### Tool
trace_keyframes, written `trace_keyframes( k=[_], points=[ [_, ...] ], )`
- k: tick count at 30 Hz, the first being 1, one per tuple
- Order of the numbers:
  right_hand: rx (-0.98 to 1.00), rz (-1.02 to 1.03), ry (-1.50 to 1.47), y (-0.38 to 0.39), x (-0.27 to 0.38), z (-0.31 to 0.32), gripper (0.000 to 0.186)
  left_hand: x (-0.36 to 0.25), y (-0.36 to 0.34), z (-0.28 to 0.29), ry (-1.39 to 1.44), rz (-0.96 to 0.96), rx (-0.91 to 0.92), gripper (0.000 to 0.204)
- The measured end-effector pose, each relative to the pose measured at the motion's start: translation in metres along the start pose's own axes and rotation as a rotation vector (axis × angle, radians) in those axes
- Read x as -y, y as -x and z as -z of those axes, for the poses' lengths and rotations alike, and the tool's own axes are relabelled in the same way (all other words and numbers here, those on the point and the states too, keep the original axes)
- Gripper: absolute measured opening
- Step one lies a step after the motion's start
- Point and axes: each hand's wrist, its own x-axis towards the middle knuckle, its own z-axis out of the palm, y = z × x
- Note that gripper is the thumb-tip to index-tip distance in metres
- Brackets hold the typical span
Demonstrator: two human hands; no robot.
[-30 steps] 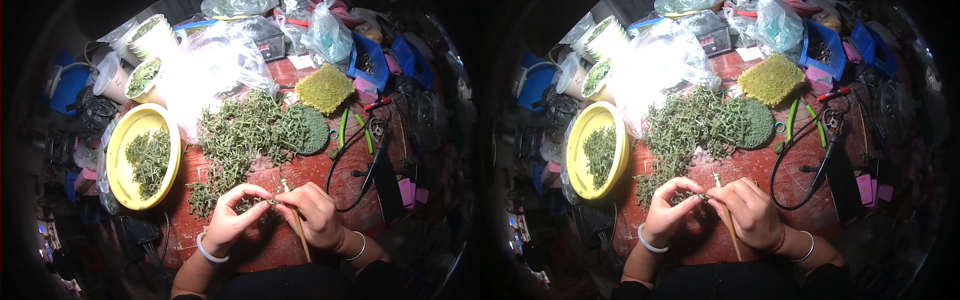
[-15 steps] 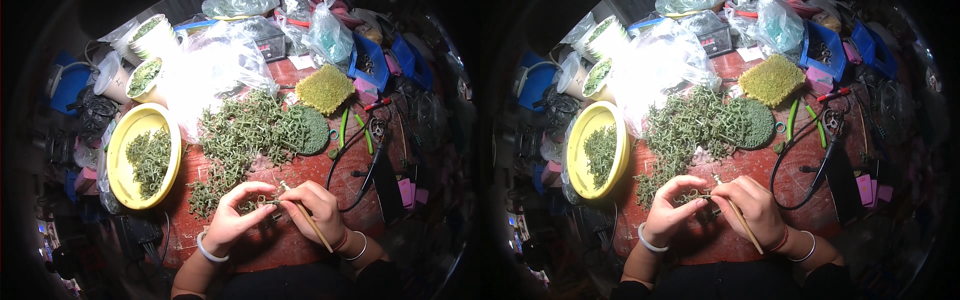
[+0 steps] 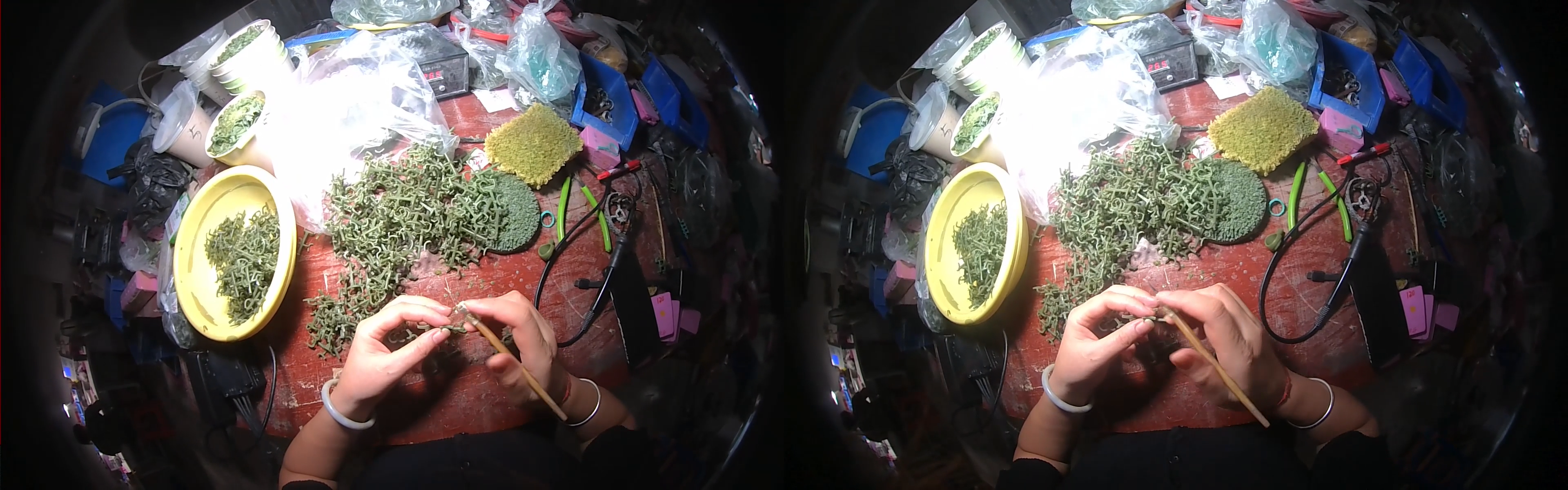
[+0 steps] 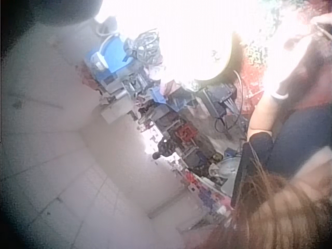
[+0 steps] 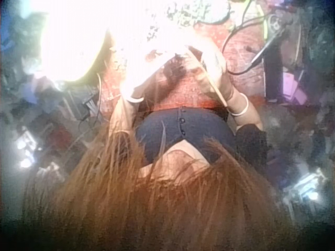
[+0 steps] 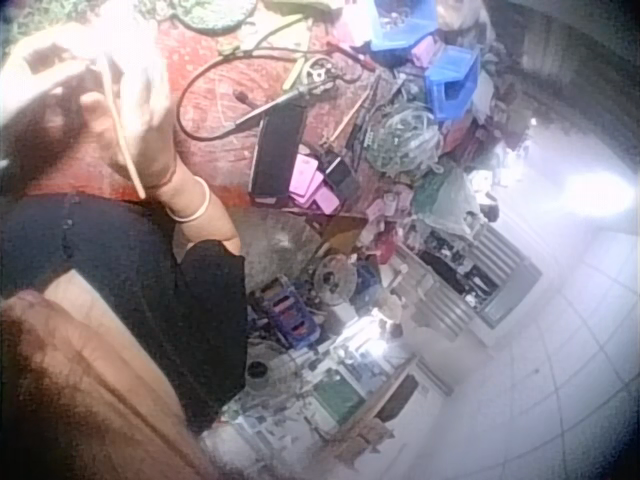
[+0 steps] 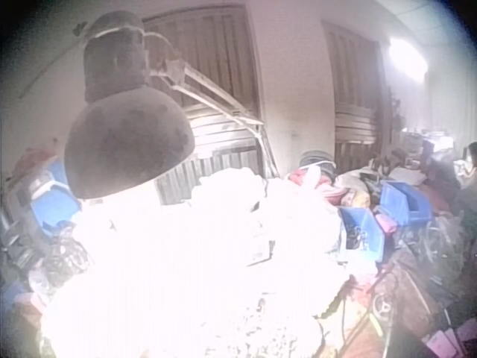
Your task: The person solders small green artificial plant stems together using a soldering iron, while picking up and placing additional plant pieces from a cluttered workspace.
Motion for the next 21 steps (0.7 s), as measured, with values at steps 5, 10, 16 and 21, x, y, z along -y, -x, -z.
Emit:
trace_keyframes(
  k=[5,10,16,21],
  points=[
    [-0.017,0.175,0.031,0.0003,-0.0025,0.0018,0.022,-0.0014,-0.0003,-0.0009,0.010,0.015,-0.006,0.013],
    [-0.060,0.106,0.018,0.0010,-0.0002,0.0005,0.013,-0.0004,0.0002,-0.0002,-0.022,0.007,0.013,0.013],
    [-0.054,0.107,0.049,-0.0002,0.0008,0.0004,0.012,0.0009,-0.0003,0.0005,-0.055,-0.017,0.029,0.013],
    [-0.047,0.099,0.037,-0.0001,0.0012,0.0005,0.012,-0.0027,0.0005,0.0007,-0.076,-0.009,0.026,0.013]
  ],
)
